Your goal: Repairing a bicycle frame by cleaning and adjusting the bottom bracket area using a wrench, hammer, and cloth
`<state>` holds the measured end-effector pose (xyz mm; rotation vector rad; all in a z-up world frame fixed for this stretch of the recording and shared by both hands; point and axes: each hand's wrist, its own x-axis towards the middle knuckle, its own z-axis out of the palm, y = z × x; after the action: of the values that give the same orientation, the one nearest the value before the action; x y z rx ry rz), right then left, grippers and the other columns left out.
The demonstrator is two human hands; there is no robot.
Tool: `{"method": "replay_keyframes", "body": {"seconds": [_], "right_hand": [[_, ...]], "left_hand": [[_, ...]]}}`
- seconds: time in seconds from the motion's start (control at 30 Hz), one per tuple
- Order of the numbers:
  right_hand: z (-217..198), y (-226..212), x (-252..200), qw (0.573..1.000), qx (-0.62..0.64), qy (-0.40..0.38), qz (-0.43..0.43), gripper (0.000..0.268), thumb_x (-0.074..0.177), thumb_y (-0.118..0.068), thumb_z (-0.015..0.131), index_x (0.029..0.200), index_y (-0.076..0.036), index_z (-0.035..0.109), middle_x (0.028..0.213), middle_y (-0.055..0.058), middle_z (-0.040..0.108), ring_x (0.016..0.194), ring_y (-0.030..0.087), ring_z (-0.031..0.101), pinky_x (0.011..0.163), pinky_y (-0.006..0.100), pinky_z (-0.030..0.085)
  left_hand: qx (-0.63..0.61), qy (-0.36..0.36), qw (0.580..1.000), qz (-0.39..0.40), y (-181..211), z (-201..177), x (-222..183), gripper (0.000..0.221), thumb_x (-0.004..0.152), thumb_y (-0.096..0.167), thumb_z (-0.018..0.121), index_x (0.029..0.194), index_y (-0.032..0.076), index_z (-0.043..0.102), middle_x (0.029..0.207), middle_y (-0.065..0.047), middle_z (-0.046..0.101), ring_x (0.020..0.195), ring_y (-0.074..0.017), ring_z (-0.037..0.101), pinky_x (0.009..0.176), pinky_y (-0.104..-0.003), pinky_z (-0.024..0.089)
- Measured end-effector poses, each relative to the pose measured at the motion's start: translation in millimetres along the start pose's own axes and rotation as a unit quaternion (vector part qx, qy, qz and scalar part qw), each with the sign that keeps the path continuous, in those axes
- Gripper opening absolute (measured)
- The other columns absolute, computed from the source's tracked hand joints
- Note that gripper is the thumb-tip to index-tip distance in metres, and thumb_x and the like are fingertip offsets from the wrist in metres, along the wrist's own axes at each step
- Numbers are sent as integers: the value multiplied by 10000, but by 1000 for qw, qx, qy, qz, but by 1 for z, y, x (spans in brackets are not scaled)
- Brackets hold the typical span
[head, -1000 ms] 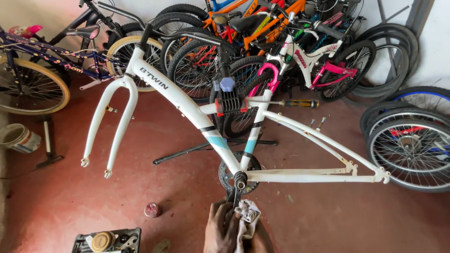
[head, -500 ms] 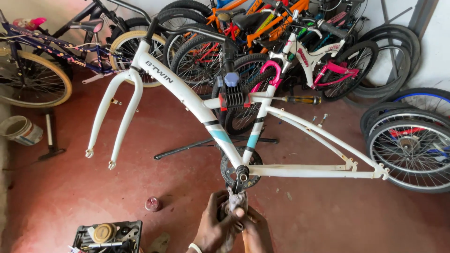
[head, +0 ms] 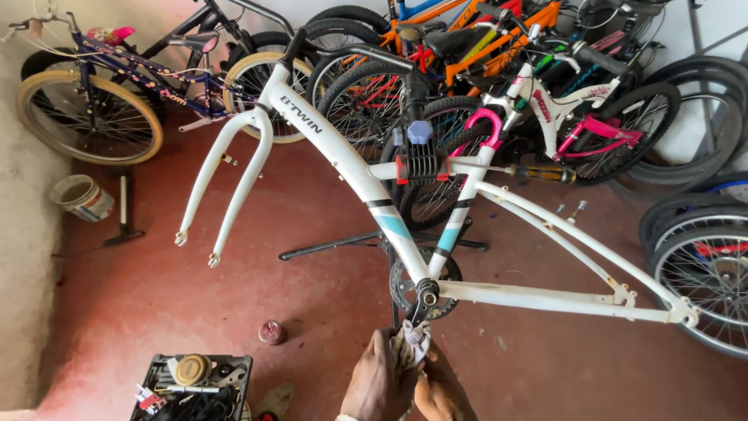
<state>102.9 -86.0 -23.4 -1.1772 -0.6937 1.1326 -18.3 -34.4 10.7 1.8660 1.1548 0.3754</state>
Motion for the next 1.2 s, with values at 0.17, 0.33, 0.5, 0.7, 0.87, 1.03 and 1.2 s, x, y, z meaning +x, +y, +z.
{"method": "replay_keyframes", "body": {"seconds": [0.17,0.33,0.5,0.7,0.87,1.03,1.2], "right_hand": [[28,-17,-18,941,78,289,157,267,908,-113,534,979,96,686,884,255,711,793,264,621,714,336,437],[23,-43,-25,965,-44,236,103,360,768,-181,633,1020,74,670,785,242,685,708,310,657,602,434,581],[-3,-22,-18,974,-101,192,61,251,708,-47,754,942,36,720,725,146,695,623,190,624,533,314,534],[-4,-8,-14,972,15,225,64,252,684,38,793,704,32,542,469,169,516,359,222,446,342,331,359],[21,-27,-33,840,-424,339,-30,186,661,-314,761,704,-151,683,742,43,638,587,163,681,605,292,548],[58,-30,-44,698,-604,372,-98,437,805,-476,538,1024,-99,543,932,107,523,841,305,564,636,434,495],[60,-36,-27,507,-780,365,-27,684,752,-444,632,1201,33,433,1052,163,462,901,305,508,758,406,465]], "left_hand": [[-213,-11,966,-144,15,-28,13,840,474,324,839,1208,191,452,943,-64,747,822,-153,709,751,-279,568],[-530,-128,820,-174,24,-30,15,298,722,104,686,994,-9,636,779,-118,652,631,-206,597,556,-332,519],[-550,-266,760,-224,20,-39,27,588,857,644,304,905,129,585,659,-41,528,491,-131,406,457,-250,221],[-578,-393,694,-172,7,-25,57,666,854,666,390,856,41,622,729,-94,654,601,-210,637,546,-317,522],[-625,-385,640,-226,-1,6,65,575,828,664,490,653,118,539,584,-31,581,451,-131,506,411,-250,348],[-760,-291,548,-192,8,44,53,463,868,534,502,813,84,590,762,-96,628,677,-216,589,626,-321,461],[-754,-39,648,-97,-76,185,100,444,886,43,451,1327,46,499,1199,-247,602,1008,-301,590,889,-365,459]]}}
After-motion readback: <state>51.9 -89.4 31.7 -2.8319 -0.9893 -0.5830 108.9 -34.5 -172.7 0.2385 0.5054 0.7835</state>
